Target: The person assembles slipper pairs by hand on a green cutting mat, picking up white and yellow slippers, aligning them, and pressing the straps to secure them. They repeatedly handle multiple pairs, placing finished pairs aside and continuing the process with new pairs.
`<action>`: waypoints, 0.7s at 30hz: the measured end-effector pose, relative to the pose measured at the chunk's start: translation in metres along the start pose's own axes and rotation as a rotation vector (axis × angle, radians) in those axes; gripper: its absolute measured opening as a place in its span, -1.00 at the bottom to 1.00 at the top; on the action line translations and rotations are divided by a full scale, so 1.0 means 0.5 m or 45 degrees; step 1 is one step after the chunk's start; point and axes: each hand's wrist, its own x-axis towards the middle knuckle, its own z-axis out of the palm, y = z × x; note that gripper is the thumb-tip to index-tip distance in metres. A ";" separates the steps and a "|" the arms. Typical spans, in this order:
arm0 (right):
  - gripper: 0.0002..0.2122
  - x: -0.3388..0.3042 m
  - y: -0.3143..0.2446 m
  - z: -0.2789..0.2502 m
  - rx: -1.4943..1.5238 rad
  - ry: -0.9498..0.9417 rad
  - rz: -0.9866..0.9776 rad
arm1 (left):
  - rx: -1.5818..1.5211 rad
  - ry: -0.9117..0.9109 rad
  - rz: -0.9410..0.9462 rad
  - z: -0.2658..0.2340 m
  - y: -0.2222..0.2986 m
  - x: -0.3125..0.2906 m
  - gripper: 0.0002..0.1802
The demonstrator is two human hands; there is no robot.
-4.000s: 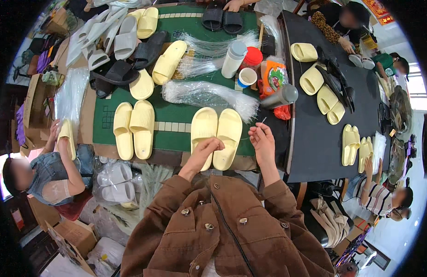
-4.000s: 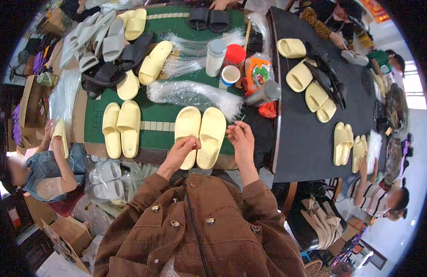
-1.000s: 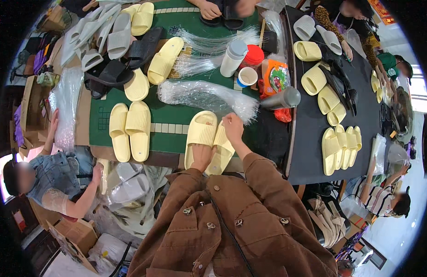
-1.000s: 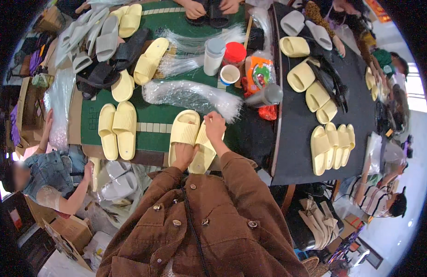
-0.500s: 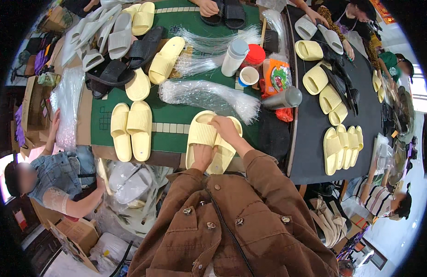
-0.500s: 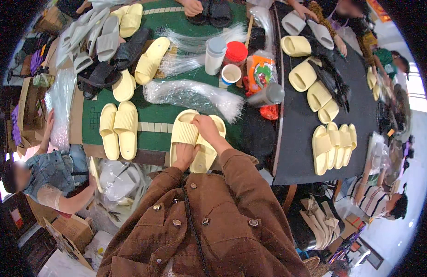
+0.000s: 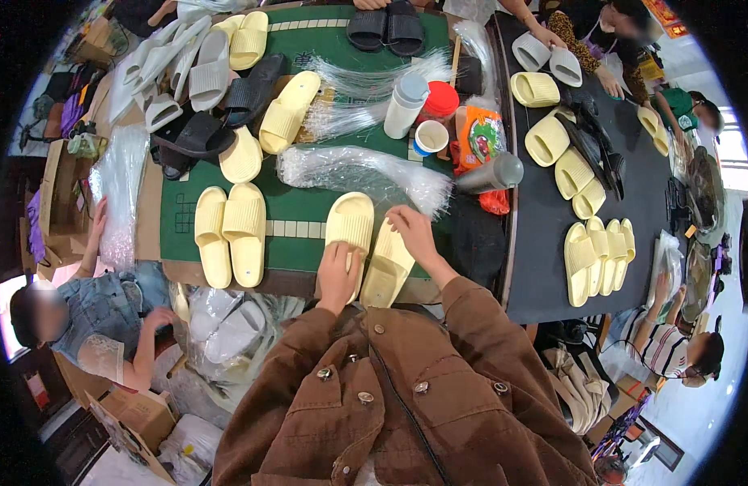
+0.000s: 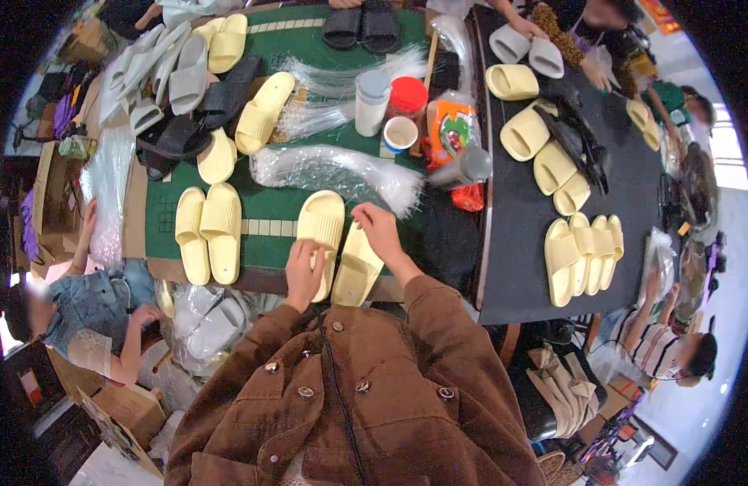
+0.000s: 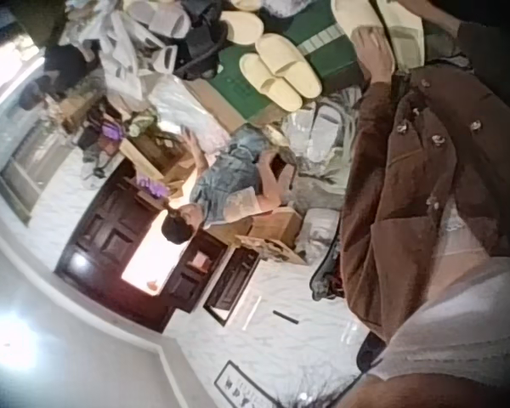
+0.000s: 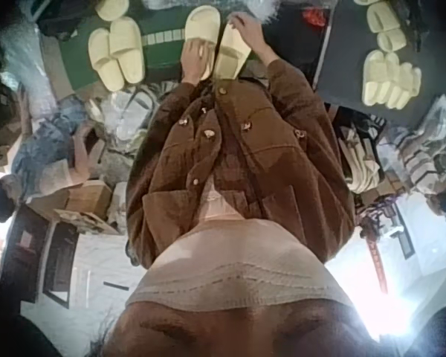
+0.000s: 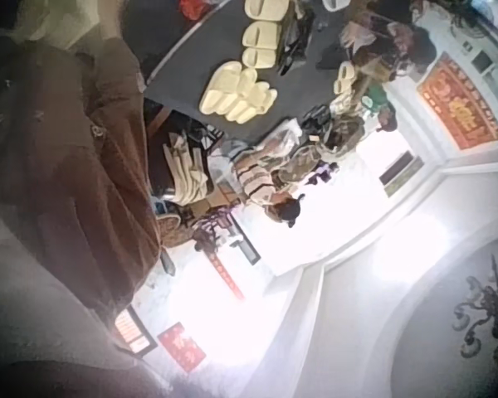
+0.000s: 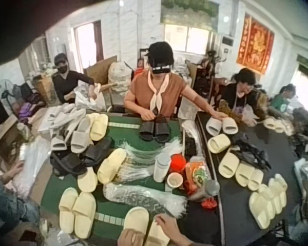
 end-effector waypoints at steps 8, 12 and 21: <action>-0.84 -0.046 0.002 0.025 -0.037 -0.013 -0.056 | -0.313 -0.198 0.052 0.093 -0.018 0.079 -0.76; -0.85 -0.062 0.001 0.021 -0.017 0.009 0.014 | -0.313 -0.250 -0.076 0.093 -0.015 0.071 -0.89; -0.87 -0.072 0.029 0.024 -0.001 0.087 0.006 | -0.284 -0.268 -0.027 0.072 -0.012 0.071 -0.88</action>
